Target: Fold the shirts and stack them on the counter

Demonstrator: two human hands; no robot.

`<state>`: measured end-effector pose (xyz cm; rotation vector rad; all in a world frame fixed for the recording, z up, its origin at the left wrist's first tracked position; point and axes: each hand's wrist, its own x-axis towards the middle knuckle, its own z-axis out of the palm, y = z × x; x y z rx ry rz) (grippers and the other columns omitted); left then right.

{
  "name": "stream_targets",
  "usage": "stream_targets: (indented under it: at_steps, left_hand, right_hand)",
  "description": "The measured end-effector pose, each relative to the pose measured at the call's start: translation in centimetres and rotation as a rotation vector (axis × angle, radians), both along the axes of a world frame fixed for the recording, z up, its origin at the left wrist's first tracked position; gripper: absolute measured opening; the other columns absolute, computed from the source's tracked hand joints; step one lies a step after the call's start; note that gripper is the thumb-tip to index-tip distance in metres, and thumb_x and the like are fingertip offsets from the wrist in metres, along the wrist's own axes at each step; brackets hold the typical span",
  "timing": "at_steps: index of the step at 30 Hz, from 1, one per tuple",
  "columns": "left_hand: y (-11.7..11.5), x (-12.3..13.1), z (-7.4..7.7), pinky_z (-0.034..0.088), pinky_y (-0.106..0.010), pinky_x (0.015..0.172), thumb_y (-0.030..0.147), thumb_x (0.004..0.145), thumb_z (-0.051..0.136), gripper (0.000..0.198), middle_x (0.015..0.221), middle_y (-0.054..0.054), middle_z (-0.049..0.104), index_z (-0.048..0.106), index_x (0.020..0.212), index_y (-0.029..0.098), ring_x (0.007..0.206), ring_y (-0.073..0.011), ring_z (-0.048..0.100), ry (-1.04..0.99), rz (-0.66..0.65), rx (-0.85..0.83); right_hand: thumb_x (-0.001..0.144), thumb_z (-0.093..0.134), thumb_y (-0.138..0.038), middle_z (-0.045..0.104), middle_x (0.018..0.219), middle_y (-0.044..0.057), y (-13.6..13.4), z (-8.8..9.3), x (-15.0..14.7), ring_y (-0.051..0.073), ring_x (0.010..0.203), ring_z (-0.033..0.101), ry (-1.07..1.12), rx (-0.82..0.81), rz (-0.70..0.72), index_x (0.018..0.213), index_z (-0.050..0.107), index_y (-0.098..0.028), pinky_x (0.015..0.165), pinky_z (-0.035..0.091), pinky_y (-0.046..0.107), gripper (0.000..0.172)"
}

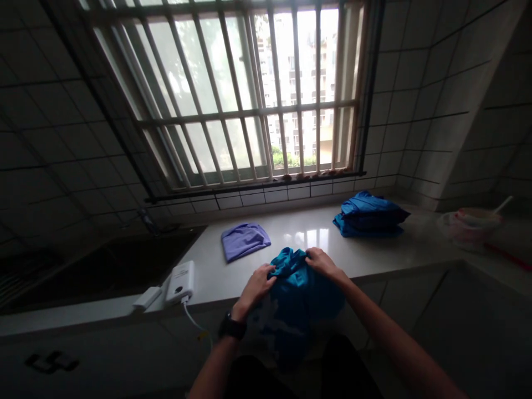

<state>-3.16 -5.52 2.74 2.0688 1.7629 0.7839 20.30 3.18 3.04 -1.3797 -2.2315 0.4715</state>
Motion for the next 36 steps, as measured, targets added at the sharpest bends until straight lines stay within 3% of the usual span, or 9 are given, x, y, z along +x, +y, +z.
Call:
stream_targets:
  at_steps: [5, 8, 14, 18, 20, 22, 27, 31, 36]
  left_hand:
    - [-1.6, -4.8, 4.5, 0.052, -0.028, 0.063, 0.055, 0.073, 0.07, 0.04, 0.077, -0.005, 0.073, 0.072, 0.083, 0.017, 0.07, -0.0205, 0.067, -0.464, 0.335, 0.175]
    - [-2.4, -6.0, 7.4, 0.044, -0.024, 0.055, 0.062, 0.062, 0.081, 0.048, 0.065, 0.0, 0.063, 0.066, 0.075, 0.018, 0.06, -0.0152, 0.058, -0.565, 0.378, 0.309]
    - [-5.2, -5.2, 10.9, 0.052, -0.032, 0.069, 0.065, 0.054, 0.089, 0.058, 0.083, -0.005, 0.065, 0.057, 0.063, 0.018, 0.078, -0.02, 0.062, -0.547, -0.394, -0.005]
    - [-5.5, -0.3, 9.2, 0.05, -0.038, 0.09, 0.06, 0.071, 0.082, 0.053, 0.091, -0.004, 0.067, 0.068, 0.104, 0.022, 0.095, -0.0219, 0.064, -0.522, -0.342, -0.017]
    - [-5.4, 2.1, 7.9, 0.052, -0.036, 0.085, 0.053, 0.071, 0.085, 0.061, 0.09, -0.002, 0.068, 0.064, 0.12, 0.023, 0.088, -0.0194, 0.065, -0.448, -0.429, -0.231]
    - [-5.3, 3.0, 7.2, 0.051, -0.03, 0.072, 0.05, 0.08, 0.077, 0.043, 0.079, 0.001, 0.064, 0.066, 0.109, 0.021, 0.072, -0.0147, 0.06, -0.388, -0.42, -0.311]
    - [-5.7, 0.8, 9.2, 0.051, -0.029, 0.076, 0.041, 0.086, 0.072, 0.024, 0.097, -0.004, 0.062, 0.064, 0.085, 0.018, 0.088, -0.0159, 0.059, -0.366, -0.265, 0.066]
    - [-8.3, 0.6, 11.3, 0.048, -0.024, 0.06, 0.046, 0.089, 0.068, 0.028, 0.081, 0.001, 0.061, 0.058, 0.087, 0.02, 0.071, -0.0131, 0.059, -0.485, -0.221, 0.054]
    - [-11.1, 3.1, 12.3, 0.058, -0.034, 0.074, 0.054, 0.086, 0.071, 0.036, 0.087, -0.006, 0.073, 0.068, 0.098, 0.021, 0.08, -0.0208, 0.07, -0.46, -0.798, -0.115]
  right_hand:
    - [0.094, 0.055, -0.024, 0.071, 0.102, 0.009, 0.2, 4.2, 3.9, 0.021, 0.096, 0.067, 0.192, 0.229, -0.003, 0.099, 0.07, -0.019, 0.085, 0.049, 0.029, 0.017]
    - [0.097, 0.051, -0.03, 0.072, 0.091, 0.005, -0.8, 7.6, 5.3, 0.021, 0.084, 0.068, 0.278, 0.283, 0.048, 0.102, 0.066, -0.021, 0.075, 0.048, 0.03, 0.018]
    - [0.095, 0.053, -0.034, 0.069, 0.088, 0.004, -4.2, 11.4, 6.3, 0.019, 0.08, 0.066, 0.499, 0.524, 0.204, 0.092, 0.063, -0.023, 0.073, 0.048, 0.029, 0.015]
    - [0.098, 0.051, -0.035, 0.07, 0.085, 0.001, -5.9, 12.0, 5.5, 0.017, 0.077, 0.066, 0.641, 0.454, 0.273, 0.096, 0.06, -0.023, 0.067, 0.049, 0.027, 0.015]
    - [0.098, 0.05, -0.034, 0.07, 0.085, 0.001, -6.2, 12.5, 5.2, 0.017, 0.076, 0.066, 0.668, 0.464, 0.277, 0.096, 0.06, -0.023, 0.068, 0.049, 0.027, 0.014]
    - [0.096, 0.052, -0.033, 0.071, 0.086, 0.001, -6.0, 13.1, 5.5, 0.017, 0.077, 0.066, 0.674, 0.521, 0.237, 0.095, 0.062, -0.023, 0.069, 0.049, 0.028, 0.014]
    - [0.092, 0.06, -0.039, 0.066, 0.076, 0.0, -4.7, 14.2, 8.8, 0.017, 0.07, 0.06, 0.538, 0.663, 0.076, 0.087, 0.067, -0.024, 0.066, 0.047, 0.029, 0.018]
    - [0.092, 0.063, -0.048, 0.062, 0.07, 0.001, -4.5, 14.1, 10.1, 0.018, 0.068, 0.06, 0.44, 0.691, 0.0, 0.086, 0.069, -0.024, 0.066, 0.047, 0.03, 0.025]
    - [0.094, 0.058, -0.062, 0.067, 0.079, 0.001, -6.0, 12.9, 7.1, 0.016, 0.067, 0.063, 0.675, 0.287, 0.196, 0.095, 0.065, -0.024, 0.06, 0.05, 0.027, 0.039]
